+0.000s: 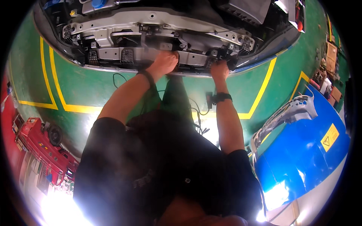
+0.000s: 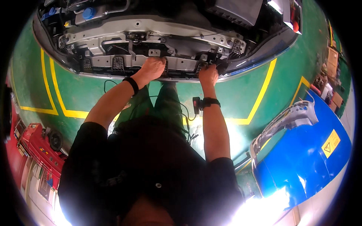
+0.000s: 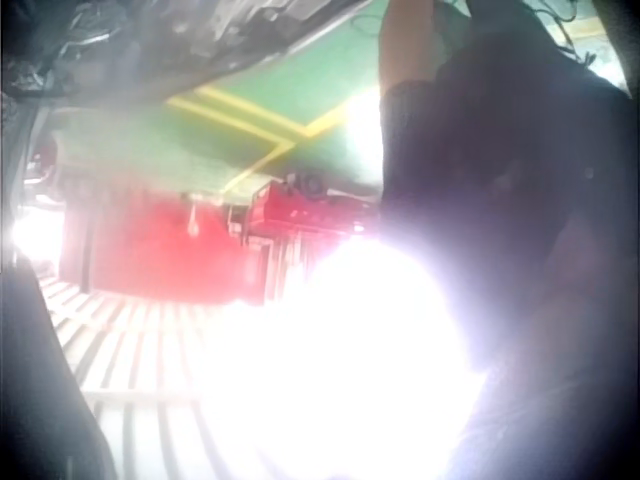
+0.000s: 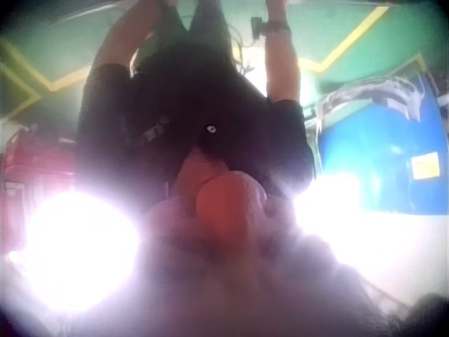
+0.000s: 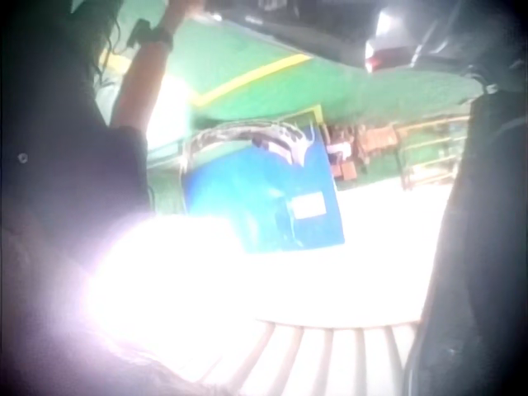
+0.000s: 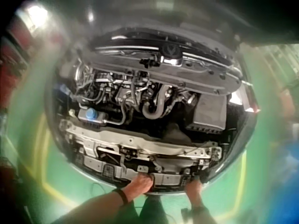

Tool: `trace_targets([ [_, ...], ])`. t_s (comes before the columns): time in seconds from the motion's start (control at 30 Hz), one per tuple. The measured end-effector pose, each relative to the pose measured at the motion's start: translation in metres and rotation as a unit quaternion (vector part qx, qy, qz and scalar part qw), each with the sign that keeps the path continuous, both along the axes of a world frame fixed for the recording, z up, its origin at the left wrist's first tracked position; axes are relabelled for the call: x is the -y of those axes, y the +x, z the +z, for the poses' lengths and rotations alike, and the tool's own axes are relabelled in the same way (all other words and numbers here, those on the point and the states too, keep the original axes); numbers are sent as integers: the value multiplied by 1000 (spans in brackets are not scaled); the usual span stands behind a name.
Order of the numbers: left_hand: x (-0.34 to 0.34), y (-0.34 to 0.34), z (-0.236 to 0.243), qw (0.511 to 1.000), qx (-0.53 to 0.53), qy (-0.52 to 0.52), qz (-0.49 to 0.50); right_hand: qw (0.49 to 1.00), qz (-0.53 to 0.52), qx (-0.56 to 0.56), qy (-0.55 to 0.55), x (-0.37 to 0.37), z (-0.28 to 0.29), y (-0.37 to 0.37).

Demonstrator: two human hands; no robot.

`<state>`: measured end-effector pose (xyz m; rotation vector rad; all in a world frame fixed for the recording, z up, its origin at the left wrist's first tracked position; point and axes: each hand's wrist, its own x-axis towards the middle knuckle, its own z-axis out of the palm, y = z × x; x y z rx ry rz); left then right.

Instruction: The person reaches into the engine bay to detach and remove fasteners and components from the upper bumper and radiator support by hand and using a tool.

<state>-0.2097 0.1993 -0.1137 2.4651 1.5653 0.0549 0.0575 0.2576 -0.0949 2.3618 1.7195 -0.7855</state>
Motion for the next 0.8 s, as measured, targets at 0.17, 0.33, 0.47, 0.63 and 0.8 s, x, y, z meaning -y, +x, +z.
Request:
trace_targets([
  [0.17,-11,-1,17,985,-8,-171,31,997,52,-34,51,3,6,-2],
  [0.33,-9,4,17,975,-11,-200,93,998,-63,17,-13,-1,3,-7],
  [0.47,-3,6,30,990,-8,-102,93,998,28,-37,53,3,13,-10],
  [0.63,1,11,-3,999,-31,-20,18,997,-68,46,-8,-2,10,-6],
  [0.8,-3,7,7,994,-40,-101,17,996,55,11,69,1,3,-4],
])
